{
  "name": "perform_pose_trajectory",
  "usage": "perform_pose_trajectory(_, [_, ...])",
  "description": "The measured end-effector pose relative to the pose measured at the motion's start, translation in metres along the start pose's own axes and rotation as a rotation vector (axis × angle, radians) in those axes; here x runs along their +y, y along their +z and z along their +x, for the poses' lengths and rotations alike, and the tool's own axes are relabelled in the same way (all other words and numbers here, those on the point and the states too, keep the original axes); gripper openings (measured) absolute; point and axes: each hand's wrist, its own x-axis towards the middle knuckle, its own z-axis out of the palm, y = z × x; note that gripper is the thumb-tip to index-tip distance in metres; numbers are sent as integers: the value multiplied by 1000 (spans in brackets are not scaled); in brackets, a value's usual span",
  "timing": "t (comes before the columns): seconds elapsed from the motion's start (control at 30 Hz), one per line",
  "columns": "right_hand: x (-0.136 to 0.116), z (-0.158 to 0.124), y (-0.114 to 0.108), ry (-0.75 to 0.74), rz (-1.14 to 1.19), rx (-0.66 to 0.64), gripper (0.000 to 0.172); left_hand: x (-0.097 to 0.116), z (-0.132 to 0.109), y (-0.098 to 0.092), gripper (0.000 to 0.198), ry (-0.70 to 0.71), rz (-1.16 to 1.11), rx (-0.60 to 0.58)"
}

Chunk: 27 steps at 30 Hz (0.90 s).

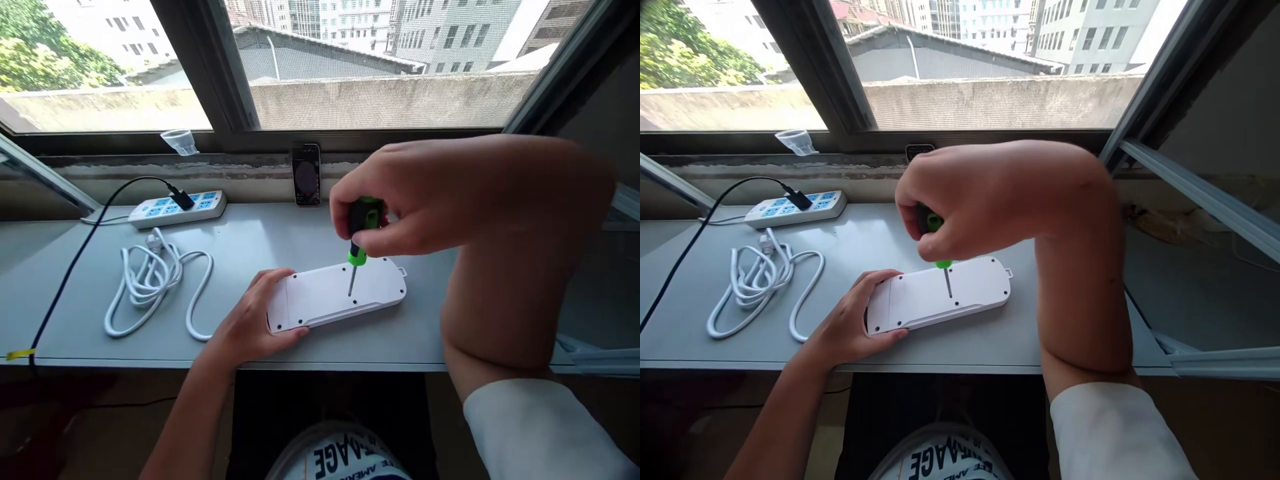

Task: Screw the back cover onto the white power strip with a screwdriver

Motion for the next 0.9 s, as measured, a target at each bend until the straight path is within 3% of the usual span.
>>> perform_pose_trajectory(0.23, [-4,10,2,-90,72,161,18,3,-4,2,83,109,-90,106])
perform_pose_trajectory(0.5, [-14,33,16,-159,-11,128,22,0,-7,5,99,93,-117,128])
perform_pose_trajectory(0.9, [-21,50,31,-246,64,109,16,-9,-11,15,133,34,-184,170])
